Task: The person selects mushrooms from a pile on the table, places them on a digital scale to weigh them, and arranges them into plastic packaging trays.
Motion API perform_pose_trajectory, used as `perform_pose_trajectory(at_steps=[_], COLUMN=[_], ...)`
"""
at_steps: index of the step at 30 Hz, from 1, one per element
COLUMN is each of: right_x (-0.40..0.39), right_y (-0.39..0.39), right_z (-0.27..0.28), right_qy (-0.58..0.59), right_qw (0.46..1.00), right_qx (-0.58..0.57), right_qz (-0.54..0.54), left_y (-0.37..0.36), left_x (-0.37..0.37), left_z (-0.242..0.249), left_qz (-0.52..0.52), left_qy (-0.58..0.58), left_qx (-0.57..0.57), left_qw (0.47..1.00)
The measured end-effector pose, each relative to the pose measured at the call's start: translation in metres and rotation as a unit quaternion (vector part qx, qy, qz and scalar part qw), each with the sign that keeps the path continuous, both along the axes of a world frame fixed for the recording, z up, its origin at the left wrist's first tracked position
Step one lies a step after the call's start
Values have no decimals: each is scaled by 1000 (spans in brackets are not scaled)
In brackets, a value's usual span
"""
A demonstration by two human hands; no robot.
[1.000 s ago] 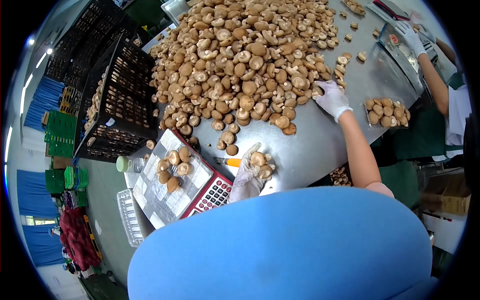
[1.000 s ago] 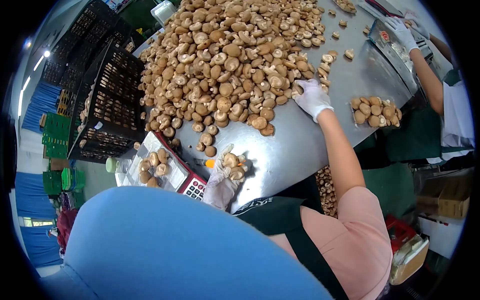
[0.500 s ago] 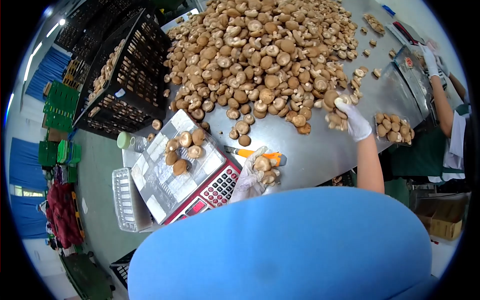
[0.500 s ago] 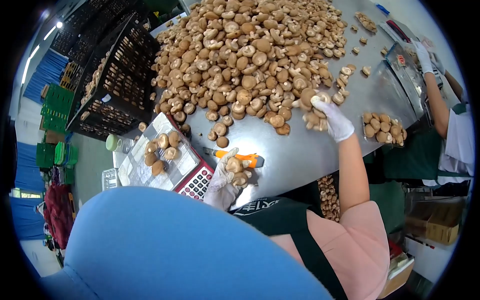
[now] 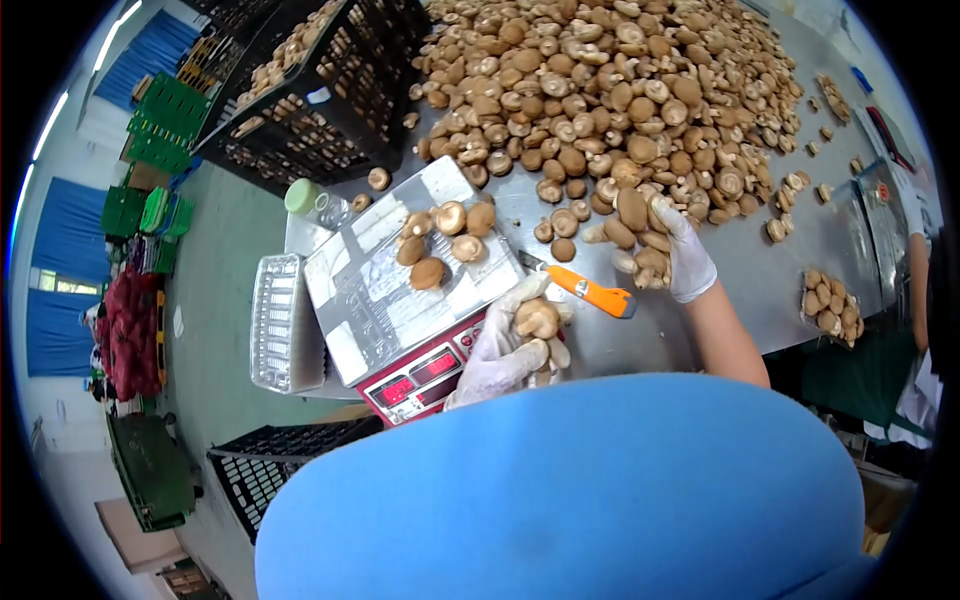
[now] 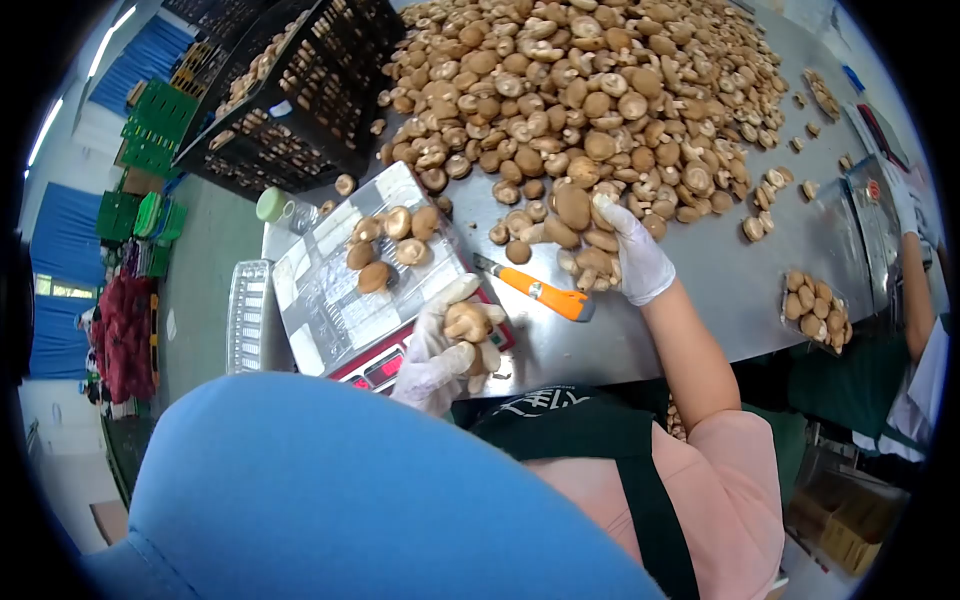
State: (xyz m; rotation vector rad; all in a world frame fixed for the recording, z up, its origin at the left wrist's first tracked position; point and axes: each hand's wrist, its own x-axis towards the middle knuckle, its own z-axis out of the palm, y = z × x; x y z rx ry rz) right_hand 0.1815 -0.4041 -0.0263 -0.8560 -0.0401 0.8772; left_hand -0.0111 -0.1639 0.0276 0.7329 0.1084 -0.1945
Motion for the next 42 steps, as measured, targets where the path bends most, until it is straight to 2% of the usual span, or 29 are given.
perform_pose_trajectory(at_steps=[1,3,5,7,10,13,14,15,17,18,19,20,21,24,27,29,31,32,33,35,36,39,40,41,42], right_x=[-1,2,2,9,11,2,-5,-3,-17,-16,-16,-20,-21,-15,-9,-7,-2,2,4,6,7,-1,-7,-9,-11], right_y=[11,25,46,67,106,155,171,195,212,224,224,223,223,216,208,200,189,184,181,176,175,178,181,182,184], right_z=[10,15,34,52,72,100,111,94,99,93,84,81,80,85,76,86,85,77,70,59,54,55,58,57,54], right_qy=[-2,-17,-21,-59,-203,-368,-478,-603,-700,-802,-857,-847,-837,-824,-819,-811,-780,-769,-770,-744,-745,-742,-737,-736,-745], right_qw=[999,999,998,992,972,916,865,791,707,587,490,504,518,527,536,544,584,606,604,642,643,656,664,665,651], right_qx=[-31,-27,-53,60,-1,-120,-100,-68,-61,-78,-135,-144,-153,-171,-179,-187,-204,-189,-188,-180,-172,-139,-128,-128,-140], right_qz=[-21,-22,-41,95,115,101,119,77,76,79,84,84,83,121,95,109,99,83,85,44,32,19,22,21,24], left_y=[6,26,55,76,111,134,130,135,130,131,131,128,126,125,121,117,113,112,112,110,113,121,122,121,121], left_x=[-6,-17,-21,-24,-15,-6,0,5,6,5,2,-1,-4,-13,-15,-13,-10,-7,-7,-6,-6,1,3,6,10], left_z=[7,21,26,44,53,40,37,26,29,19,9,9,7,3,13,23,27,24,23,32,26,25,26,29,32], left_qz=[28,90,162,290,411,405,396,379,283,258,230,184,185,221,259,268,255,262,264,187,190,156,196,195,215], left_qy=[-24,-50,-132,-75,-86,-103,-133,-147,-142,-142,-138,-67,-65,-57,-99,-108,-124,-127,-126,-91,-103,-83,-103,-104,-118], left_qx=[16,120,253,363,451,462,451,512,679,753,818,803,803,722,722,707,741,729,728,786,796,799,784,784,798], left_qw=[999,987,945,882,787,782,789,757,662,588,509,563,562,653,634,645,608,620,620,583,565,574,580,580,550])
